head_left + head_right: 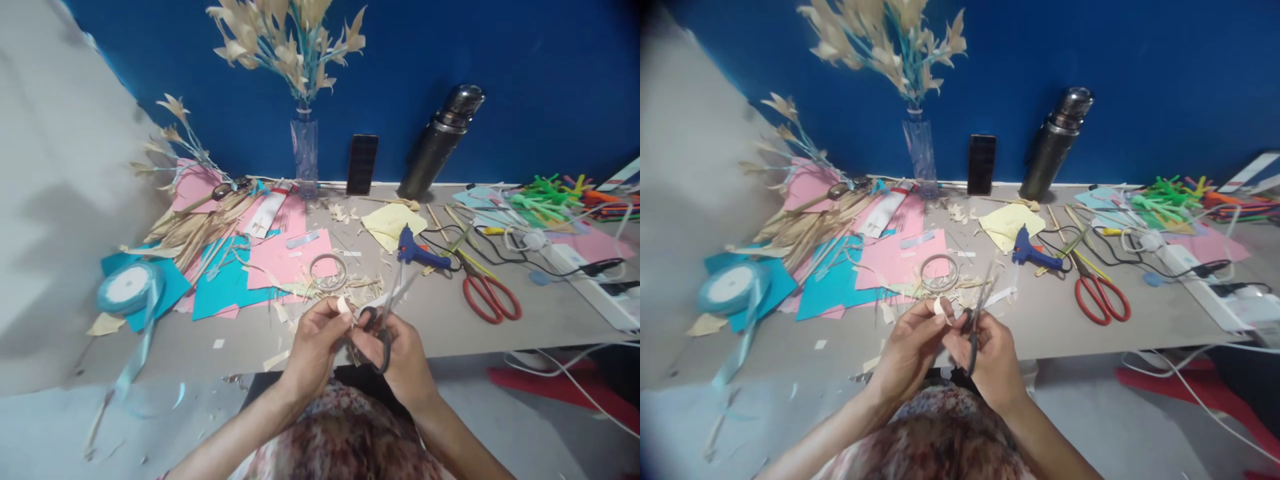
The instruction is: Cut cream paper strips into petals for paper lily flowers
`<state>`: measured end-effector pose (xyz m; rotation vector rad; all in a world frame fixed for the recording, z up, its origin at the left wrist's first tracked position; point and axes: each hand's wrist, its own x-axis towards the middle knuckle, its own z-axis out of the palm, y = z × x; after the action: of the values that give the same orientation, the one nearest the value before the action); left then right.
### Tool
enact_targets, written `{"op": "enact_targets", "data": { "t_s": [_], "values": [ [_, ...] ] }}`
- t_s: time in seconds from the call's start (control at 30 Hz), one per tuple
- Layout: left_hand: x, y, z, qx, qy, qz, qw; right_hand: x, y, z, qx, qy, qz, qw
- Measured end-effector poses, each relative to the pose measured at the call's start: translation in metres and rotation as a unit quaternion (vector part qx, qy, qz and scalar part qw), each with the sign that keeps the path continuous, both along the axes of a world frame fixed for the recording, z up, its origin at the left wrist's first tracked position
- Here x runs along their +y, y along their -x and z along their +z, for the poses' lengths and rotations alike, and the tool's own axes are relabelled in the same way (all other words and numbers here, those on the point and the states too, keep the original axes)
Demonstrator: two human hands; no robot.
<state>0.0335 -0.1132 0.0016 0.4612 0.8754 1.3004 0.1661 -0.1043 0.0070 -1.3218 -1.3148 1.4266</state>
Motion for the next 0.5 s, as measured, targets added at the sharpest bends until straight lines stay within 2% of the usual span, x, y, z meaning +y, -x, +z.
{"op": "enact_targets", "data": {
  "t_s": [0.1, 0.17, 0.37, 0.5],
  "values": [
    [0.005, 0.013, 0.004, 0.076, -0.048, 0.0, 0.996, -0.003, -0.007, 0.0, 0.016, 0.045, 0.122, 0.991],
    [0.007, 0.021, 0.006, 0.125, -0.068, 0.002, 0.99, -0.006, -0.011, -0.002, 0.014, 0.056, 0.164, 0.985],
    [0.008, 0.027, 0.007, 0.174, -0.064, 0.019, 0.983, -0.008, -0.012, -0.007, 0.026, 0.049, 0.219, 0.974],
    [0.007, 0.024, 0.008, 0.17, -0.061, 0.037, 0.983, -0.007, -0.007, -0.003, 0.043, 0.049, 0.219, 0.974]
  ]
}}
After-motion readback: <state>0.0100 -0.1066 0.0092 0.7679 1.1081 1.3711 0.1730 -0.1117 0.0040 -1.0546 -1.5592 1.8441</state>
